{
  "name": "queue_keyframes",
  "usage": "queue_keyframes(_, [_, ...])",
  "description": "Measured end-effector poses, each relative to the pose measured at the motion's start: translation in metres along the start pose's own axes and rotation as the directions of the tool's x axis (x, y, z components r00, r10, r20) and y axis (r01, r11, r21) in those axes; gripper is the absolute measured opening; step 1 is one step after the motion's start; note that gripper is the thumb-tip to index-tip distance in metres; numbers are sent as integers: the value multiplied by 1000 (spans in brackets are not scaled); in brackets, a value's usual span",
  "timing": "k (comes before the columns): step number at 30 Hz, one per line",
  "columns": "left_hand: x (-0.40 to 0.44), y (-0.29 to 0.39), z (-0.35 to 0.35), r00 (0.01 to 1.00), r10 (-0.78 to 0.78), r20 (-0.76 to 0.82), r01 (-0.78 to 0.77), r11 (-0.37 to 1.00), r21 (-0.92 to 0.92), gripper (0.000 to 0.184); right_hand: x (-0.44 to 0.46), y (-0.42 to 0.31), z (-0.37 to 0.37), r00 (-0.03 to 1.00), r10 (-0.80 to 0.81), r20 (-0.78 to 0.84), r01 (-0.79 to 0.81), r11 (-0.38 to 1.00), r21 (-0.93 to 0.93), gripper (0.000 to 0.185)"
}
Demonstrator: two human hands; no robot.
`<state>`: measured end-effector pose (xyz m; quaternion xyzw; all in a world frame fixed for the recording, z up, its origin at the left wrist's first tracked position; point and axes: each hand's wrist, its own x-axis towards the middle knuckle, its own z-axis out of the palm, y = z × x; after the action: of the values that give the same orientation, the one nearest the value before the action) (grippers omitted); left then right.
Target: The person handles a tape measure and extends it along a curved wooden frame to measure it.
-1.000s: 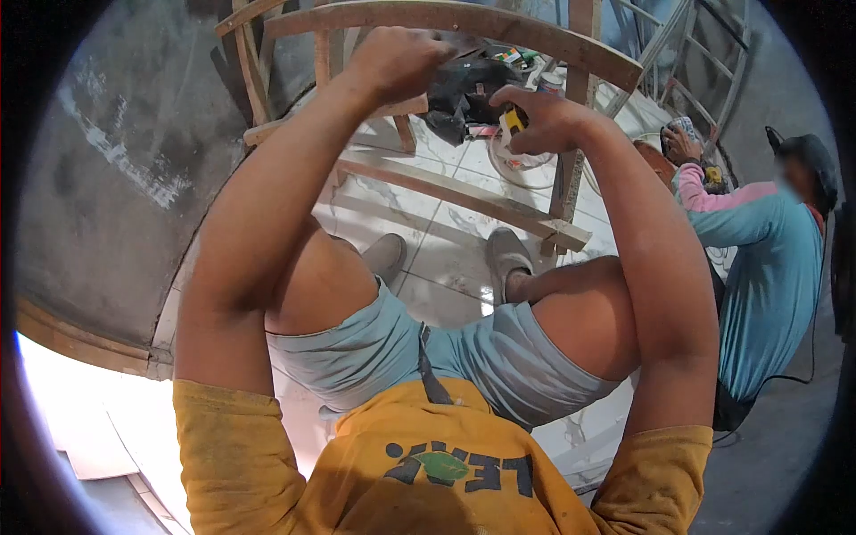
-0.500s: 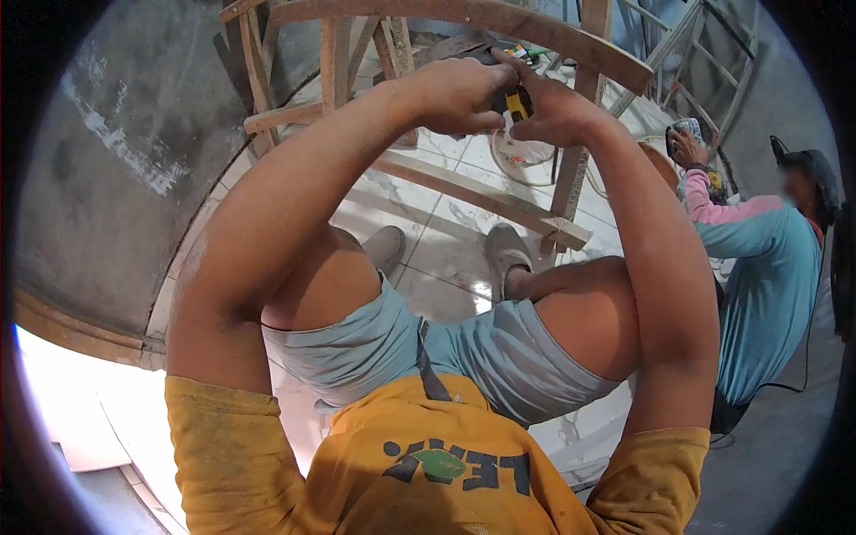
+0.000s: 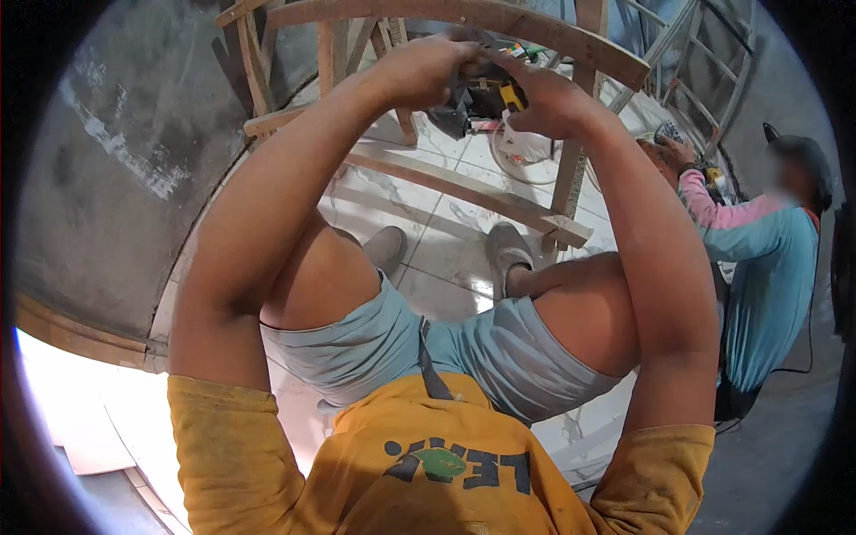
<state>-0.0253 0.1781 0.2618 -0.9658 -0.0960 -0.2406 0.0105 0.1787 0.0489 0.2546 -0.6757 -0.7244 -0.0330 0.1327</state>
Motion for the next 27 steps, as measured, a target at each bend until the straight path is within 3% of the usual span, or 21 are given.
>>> queue_keyframes(1, [-1,-3,-3,999,-23,-33,26,995,92,42,-1,3,-2,1000,0,-5,0,1000,0,96])
queue_keyframes(5, [-6,-17,-9,994,-75,-85,92,972,214,33,-9,13,-11,994,110,0,-110,994,-14,97])
queue_keyframes(9, [-7,-28,-8,991,-120,-54,129,969,211,36,-14,20,-7,981,189,-43,-189,982,0,103])
queue_keyframes(17, [-7,-14,-5,981,-193,-22,193,954,232,53,-14,15,-4,986,161,-39,-159,986,50,113])
queue_keyframes(20, [-6,-12,3,990,-127,62,119,985,125,57,-12,2,-11,993,117,6,-118,989,85,117])
queue_keyframes(22, [-5,-9,9,992,-14,123,4,997,82,71,-9,-2,-11,994,96,49,-100,990,101,118])
queue_keyframes(24, [-3,3,12,993,1,119,-4,1000,25,73,-4,-1,-4,999,-32,-27,35,993,109,119])
queue_keyframes(27, [2,10,9,994,28,108,-20,997,-72,75,-1,-2,5,992,-79,-96,90,989,118,121])
